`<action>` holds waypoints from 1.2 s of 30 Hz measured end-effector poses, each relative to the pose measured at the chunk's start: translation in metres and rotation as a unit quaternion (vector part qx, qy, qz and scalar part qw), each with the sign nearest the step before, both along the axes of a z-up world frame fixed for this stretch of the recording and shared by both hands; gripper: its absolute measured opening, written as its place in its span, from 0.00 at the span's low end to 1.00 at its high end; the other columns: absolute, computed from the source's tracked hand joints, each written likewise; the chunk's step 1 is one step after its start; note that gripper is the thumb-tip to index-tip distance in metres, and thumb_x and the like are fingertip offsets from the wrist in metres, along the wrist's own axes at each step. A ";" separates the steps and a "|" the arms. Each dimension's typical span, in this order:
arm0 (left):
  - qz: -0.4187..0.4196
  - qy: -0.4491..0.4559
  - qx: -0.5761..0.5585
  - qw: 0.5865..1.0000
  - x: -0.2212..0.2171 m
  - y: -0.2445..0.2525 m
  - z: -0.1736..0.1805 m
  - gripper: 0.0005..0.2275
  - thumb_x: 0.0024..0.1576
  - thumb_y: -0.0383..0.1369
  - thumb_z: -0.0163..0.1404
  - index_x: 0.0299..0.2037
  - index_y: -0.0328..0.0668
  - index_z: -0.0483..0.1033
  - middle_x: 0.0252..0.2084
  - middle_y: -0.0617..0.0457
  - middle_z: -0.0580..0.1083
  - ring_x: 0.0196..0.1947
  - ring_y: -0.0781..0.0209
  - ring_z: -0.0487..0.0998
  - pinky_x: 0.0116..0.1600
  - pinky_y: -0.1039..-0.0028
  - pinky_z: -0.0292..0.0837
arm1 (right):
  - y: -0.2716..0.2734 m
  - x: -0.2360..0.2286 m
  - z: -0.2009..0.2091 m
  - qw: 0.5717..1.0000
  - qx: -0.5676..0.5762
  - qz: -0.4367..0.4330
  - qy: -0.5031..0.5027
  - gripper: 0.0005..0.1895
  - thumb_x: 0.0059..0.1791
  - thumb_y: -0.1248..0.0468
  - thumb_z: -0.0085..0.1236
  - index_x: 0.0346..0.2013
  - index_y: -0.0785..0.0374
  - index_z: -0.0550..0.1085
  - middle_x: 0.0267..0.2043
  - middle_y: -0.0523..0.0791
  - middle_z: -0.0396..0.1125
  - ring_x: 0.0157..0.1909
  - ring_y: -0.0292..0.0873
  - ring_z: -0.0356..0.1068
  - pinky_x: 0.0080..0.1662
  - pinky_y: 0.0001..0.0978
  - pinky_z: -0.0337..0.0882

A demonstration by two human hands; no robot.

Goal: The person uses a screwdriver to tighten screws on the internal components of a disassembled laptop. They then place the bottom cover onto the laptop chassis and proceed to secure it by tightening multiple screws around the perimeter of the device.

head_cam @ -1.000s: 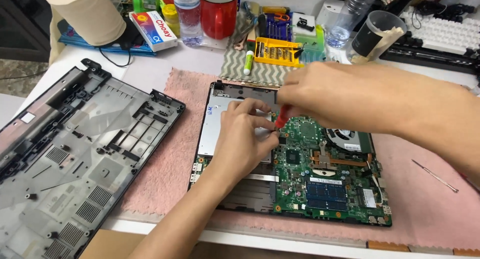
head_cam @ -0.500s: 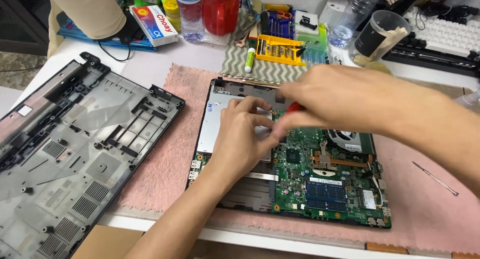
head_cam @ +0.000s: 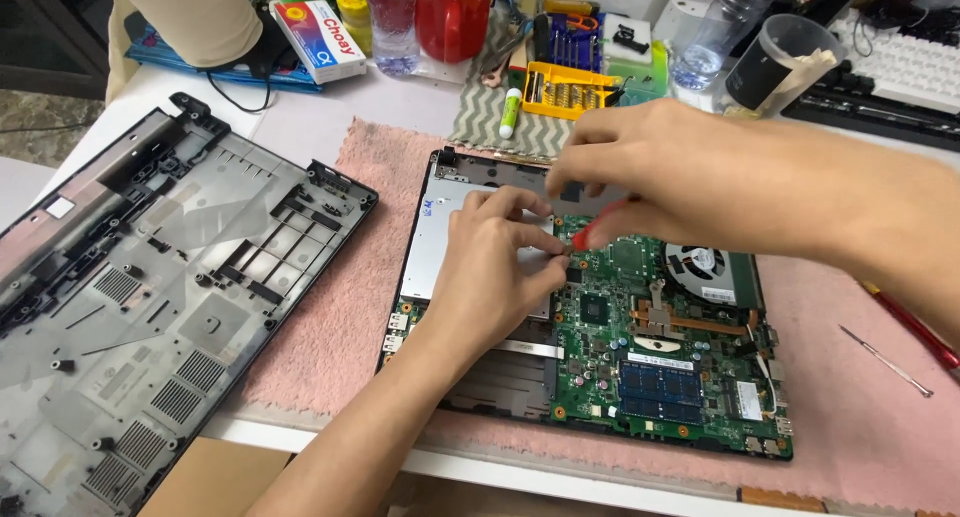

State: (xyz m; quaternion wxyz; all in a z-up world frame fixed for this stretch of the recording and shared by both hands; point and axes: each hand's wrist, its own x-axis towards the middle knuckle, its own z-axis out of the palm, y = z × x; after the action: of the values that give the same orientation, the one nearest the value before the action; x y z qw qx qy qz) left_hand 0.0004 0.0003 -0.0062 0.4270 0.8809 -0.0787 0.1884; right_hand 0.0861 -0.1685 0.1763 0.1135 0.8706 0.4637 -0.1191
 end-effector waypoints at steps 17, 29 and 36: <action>-0.121 0.107 -0.148 0.976 -0.008 0.020 0.060 0.25 0.52 0.36 0.68 0.60 0.44 0.78 0.60 0.49 0.84 0.56 0.56 0.86 0.58 0.62 0.82 | 0.030 -0.022 -0.005 0.984 -0.165 -0.040 -0.043 0.13 0.66 0.46 0.54 0.53 0.50 0.71 0.23 0.39 0.69 0.26 0.41 0.71 0.37 0.41 0.78; -0.183 0.080 -0.187 0.962 0.016 0.021 0.056 0.45 0.52 0.29 0.75 0.79 0.42 0.60 0.49 0.46 0.91 0.53 0.56 0.96 0.66 0.60 0.93 | 0.000 0.007 -0.022 0.995 -0.008 0.084 -0.055 0.06 0.57 0.57 0.63 0.48 0.46 0.77 0.40 0.41 0.76 0.42 0.49 0.81 0.39 0.54 0.80; -0.075 0.032 -0.047 0.996 -0.037 0.068 0.079 0.28 0.58 0.35 0.71 0.69 0.46 0.77 0.61 0.50 0.87 0.65 0.59 0.88 0.67 0.69 0.81 | 0.005 0.000 -0.037 0.989 -0.022 -0.097 -0.106 0.38 0.61 0.22 0.48 0.35 0.51 0.79 0.24 0.46 0.73 0.32 0.55 0.77 0.37 0.52 0.75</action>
State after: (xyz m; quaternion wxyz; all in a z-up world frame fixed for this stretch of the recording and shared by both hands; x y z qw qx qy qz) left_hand -0.0369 0.0680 0.0727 0.4831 0.8571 -0.1216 0.1312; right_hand 0.0861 -0.1631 0.1389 0.1687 0.9165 0.3596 -0.0469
